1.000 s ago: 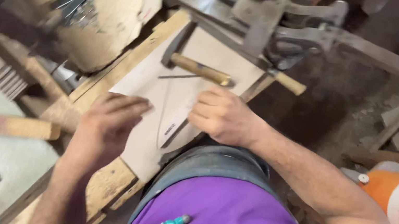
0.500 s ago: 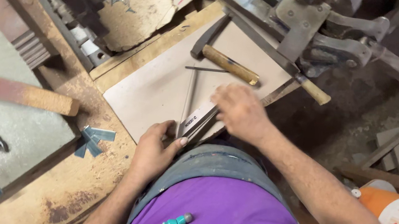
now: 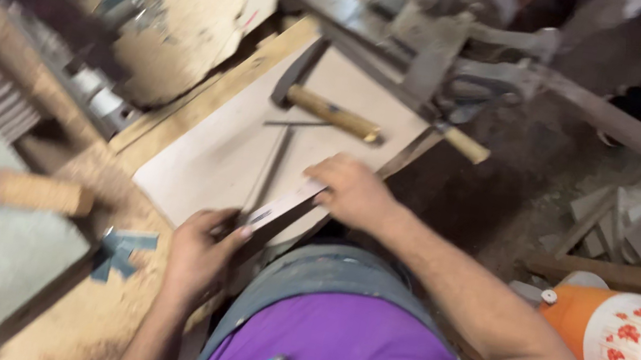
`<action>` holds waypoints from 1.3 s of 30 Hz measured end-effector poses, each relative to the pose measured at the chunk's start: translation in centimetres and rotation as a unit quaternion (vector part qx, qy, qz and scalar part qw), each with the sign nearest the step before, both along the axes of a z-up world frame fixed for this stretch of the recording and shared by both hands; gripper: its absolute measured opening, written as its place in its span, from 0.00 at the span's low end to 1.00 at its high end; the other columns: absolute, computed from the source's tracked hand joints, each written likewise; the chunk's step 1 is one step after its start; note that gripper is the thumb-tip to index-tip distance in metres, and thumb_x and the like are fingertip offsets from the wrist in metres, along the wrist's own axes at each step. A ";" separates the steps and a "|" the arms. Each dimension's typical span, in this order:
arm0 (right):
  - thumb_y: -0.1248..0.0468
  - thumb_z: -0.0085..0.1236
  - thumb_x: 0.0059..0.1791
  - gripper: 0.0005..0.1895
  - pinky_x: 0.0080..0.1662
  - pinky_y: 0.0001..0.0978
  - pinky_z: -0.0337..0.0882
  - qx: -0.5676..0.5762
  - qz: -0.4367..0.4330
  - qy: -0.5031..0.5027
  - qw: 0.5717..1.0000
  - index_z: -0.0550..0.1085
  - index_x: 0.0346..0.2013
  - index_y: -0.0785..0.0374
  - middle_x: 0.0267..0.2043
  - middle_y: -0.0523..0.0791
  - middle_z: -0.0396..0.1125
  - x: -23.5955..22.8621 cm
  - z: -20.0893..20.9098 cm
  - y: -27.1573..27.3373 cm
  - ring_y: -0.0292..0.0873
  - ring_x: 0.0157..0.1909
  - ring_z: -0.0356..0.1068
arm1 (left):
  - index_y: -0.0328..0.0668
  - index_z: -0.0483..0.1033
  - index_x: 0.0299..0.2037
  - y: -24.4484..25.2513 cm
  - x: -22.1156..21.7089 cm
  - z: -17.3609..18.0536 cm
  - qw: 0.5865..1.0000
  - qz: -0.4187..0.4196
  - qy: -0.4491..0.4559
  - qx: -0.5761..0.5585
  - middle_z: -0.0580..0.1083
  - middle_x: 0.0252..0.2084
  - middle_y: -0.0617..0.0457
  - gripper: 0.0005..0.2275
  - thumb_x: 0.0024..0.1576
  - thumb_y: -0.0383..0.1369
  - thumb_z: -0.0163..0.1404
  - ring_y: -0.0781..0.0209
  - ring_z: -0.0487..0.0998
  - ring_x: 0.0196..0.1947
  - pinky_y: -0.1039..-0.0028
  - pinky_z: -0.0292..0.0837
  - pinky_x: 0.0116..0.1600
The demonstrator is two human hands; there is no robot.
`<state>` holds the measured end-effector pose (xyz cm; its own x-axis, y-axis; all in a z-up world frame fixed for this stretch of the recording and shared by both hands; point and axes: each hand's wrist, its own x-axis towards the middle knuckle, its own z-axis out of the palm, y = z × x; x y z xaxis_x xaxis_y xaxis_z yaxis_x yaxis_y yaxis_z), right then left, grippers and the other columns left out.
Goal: The person repeatedly measures thin metal strips against a white plastic template and cuts them to size using a manual guillotine shear. They handle the strips one by one, aligning them with the template before feeding them into the machine and operating the lever to cut.
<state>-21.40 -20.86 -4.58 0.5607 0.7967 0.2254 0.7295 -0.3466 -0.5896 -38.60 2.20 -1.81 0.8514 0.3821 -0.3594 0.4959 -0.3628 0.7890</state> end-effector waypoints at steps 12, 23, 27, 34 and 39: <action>0.70 0.58 0.40 0.07 0.45 0.45 0.71 -0.064 0.069 -0.018 0.995 0.75 0.32 0.64 0.37 0.47 0.67 -1.8 1.9 -0.2 0.53 0.44 0.68 | 0.39 0.86 0.44 2.1 -0.2 -0.9 0.993 0.010 0.097 0.066 0.83 0.26 0.44 0.16 0.53 0.42 0.62 0.60 0.85 0.28 0.72 0.78 0.39; 0.69 0.51 0.43 0.05 0.42 0.43 0.73 -0.091 0.057 -0.079 0.991 0.75 0.30 0.64 0.36 0.46 0.68 -3.1 2.2 -0.6 0.50 0.43 0.70 | 0.44 0.89 0.44 6.9 0.7 -6.6 0.981 -0.059 0.172 0.069 0.83 0.27 0.49 0.18 0.51 0.46 0.62 0.63 0.86 0.29 0.72 0.80 0.43; 0.68 0.52 0.44 0.06 0.42 0.43 0.73 -0.115 0.059 -0.089 0.988 0.76 0.31 0.65 0.36 0.46 0.69 -3.3 2.3 -0.5 0.50 0.44 0.70 | 0.45 0.89 0.44 7.4 1.0 -7.1 0.973 -0.078 0.195 0.090 0.83 0.27 0.50 0.16 0.52 0.45 0.62 0.63 0.87 0.29 0.73 0.80 0.43; 0.67 0.52 0.45 0.06 0.43 0.40 0.74 -0.111 0.077 -0.106 0.985 0.76 0.31 0.66 0.36 0.47 0.69 -2.9 2.1 -0.5 0.48 0.44 0.71 | 0.41 0.87 0.47 9.4 1.3 -10.4 0.969 -0.104 0.216 0.052 0.84 0.28 0.46 0.16 0.54 0.42 0.60 0.60 0.87 0.28 0.72 0.82 0.42; 0.67 0.53 0.45 0.06 0.43 0.40 0.74 -0.121 0.083 -0.115 0.983 0.76 0.29 0.65 0.35 0.47 0.69 -3.0 2.1 -0.4 0.48 0.43 0.71 | 0.36 0.86 0.48 10.3 1.4 -13.0 0.975 -0.118 0.191 0.008 0.86 0.28 0.43 0.16 0.53 0.38 0.62 0.60 0.86 0.27 0.71 0.82 0.40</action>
